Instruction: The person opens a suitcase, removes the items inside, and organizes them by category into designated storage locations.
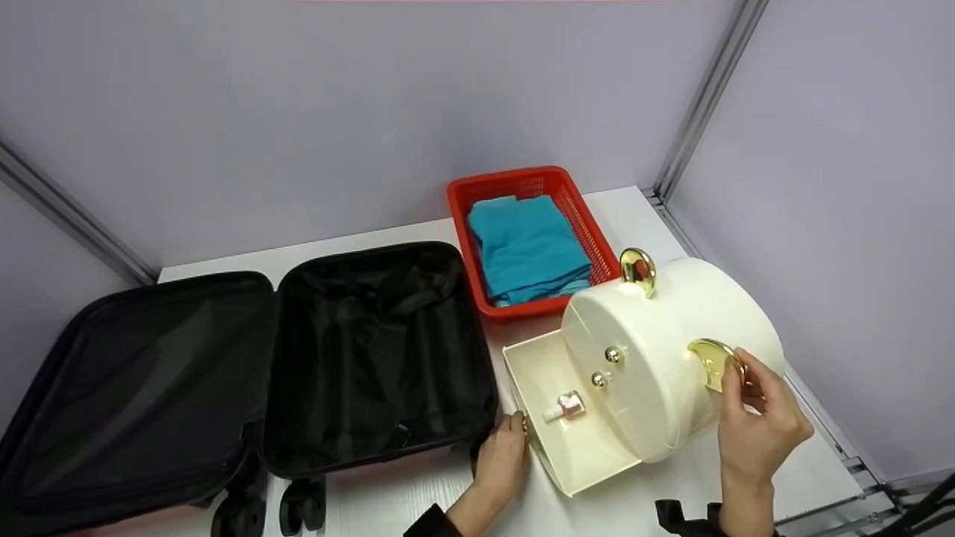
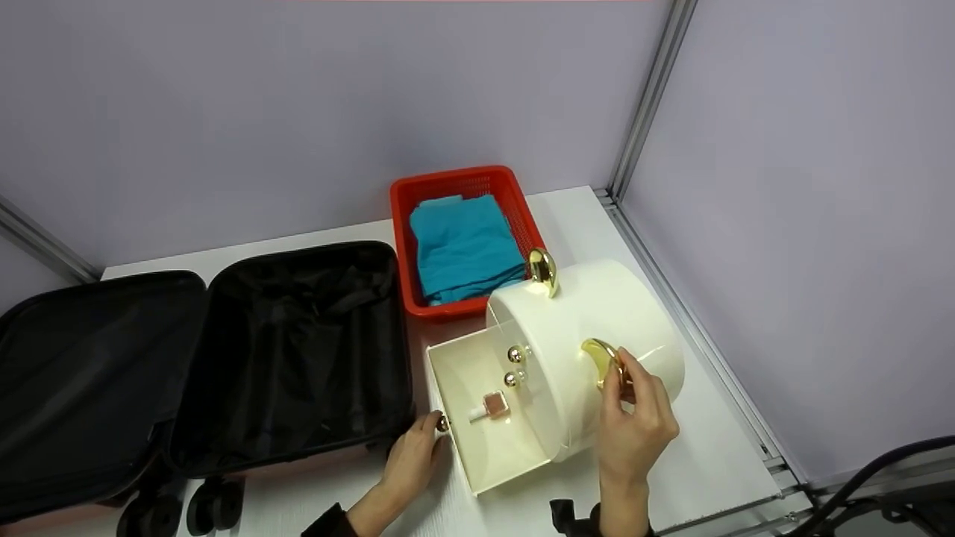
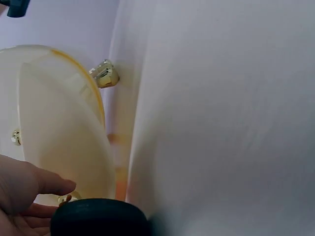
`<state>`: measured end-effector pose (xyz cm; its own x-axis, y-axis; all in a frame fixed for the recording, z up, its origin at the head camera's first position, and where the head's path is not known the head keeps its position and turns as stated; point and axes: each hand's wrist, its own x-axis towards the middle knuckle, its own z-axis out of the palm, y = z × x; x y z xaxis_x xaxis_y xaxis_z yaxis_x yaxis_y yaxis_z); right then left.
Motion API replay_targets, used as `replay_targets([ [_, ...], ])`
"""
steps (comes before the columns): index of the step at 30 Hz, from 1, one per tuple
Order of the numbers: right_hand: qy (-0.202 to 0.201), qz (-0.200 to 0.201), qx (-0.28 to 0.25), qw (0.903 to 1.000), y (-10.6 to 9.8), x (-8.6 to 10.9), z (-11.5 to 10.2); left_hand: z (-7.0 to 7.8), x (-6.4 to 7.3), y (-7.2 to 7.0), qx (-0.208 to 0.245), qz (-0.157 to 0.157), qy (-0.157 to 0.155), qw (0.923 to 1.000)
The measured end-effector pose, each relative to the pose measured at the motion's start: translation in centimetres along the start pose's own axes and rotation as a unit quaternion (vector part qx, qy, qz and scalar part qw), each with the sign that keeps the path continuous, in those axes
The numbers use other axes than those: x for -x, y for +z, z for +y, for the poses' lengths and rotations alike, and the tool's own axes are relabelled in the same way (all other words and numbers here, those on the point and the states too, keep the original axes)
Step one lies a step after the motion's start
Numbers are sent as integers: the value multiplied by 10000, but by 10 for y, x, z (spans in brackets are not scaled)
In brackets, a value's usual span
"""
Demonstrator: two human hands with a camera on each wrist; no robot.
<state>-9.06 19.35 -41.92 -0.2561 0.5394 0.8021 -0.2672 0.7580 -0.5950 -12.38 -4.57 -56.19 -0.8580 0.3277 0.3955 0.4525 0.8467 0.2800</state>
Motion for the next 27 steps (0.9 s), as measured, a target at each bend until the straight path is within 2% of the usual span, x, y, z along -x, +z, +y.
replay_targets([
  [5,31,-73,39,10000,-1,0,0,0,-1,4,-427,271,16,9987],
  [14,-1,-274,144,9995,-2,0,-1,8,-6,7,-373,518,302,9975],
  [17,-4,-287,148,9995,-2,0,-1,13,-10,10,-393,498,422,9971],
  [27,21,-319,116,9994,-2,-1,-2,33,-28,26,-659,749,761,9921],
])
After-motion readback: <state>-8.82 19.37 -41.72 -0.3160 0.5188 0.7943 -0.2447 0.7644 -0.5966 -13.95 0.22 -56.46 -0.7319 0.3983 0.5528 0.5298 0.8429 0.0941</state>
